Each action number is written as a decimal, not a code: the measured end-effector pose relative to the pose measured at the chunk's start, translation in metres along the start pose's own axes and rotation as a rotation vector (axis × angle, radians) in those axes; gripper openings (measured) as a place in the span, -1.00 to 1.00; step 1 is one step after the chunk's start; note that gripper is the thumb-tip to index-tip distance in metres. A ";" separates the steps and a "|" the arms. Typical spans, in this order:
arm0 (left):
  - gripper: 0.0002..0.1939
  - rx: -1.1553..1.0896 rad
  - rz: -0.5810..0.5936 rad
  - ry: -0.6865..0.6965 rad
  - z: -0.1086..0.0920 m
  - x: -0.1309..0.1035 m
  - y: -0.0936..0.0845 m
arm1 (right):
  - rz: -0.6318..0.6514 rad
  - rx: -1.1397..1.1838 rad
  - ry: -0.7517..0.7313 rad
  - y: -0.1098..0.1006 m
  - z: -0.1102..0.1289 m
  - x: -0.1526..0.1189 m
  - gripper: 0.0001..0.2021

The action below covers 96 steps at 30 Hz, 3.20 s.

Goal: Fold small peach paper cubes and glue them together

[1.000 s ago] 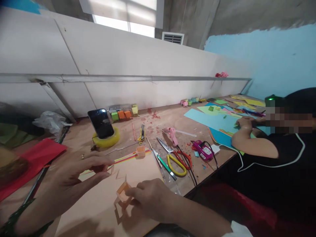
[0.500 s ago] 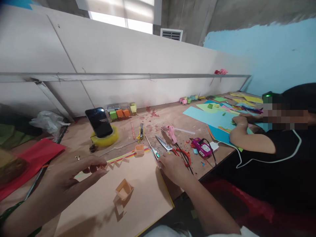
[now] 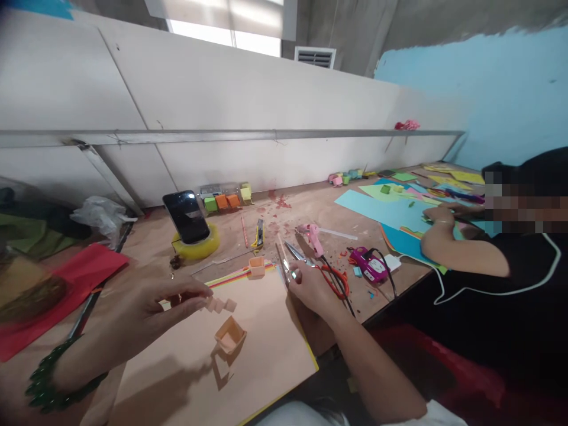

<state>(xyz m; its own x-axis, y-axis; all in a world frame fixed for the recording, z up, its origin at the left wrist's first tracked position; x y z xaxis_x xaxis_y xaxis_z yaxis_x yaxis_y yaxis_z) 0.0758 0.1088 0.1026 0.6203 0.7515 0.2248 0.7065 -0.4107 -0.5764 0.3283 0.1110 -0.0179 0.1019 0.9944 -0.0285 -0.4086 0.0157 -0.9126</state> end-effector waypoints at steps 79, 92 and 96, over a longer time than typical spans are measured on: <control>-0.59 0.240 0.451 -0.366 0.041 0.001 0.050 | -0.271 0.290 -0.793 -0.008 0.096 -0.071 -0.69; -0.82 0.388 0.589 -0.324 0.044 -0.003 0.067 | -0.301 0.243 -0.801 -0.011 0.097 -0.074 -0.67; -0.84 0.377 0.593 -0.329 0.044 -0.003 0.067 | -0.300 0.131 -0.812 -0.008 0.101 -0.076 -0.66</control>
<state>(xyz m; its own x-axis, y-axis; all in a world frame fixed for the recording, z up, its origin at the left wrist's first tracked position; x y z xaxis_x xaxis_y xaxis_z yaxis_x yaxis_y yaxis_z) 0.1059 0.1018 0.0286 0.6838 0.5996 -0.4159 0.0872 -0.6330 -0.7692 0.2323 0.0464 0.0328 -0.4355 0.7126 0.5501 -0.5741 0.2509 -0.7794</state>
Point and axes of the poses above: each hand's wrist, its own x-axis towards the middle knuckle, its own y-axis out of the palm, z = x × y, the point moved 5 cm from there along x, towards the middle knuckle, and after that the axes turned 14 degrees about -x, right-handed, at the moved point
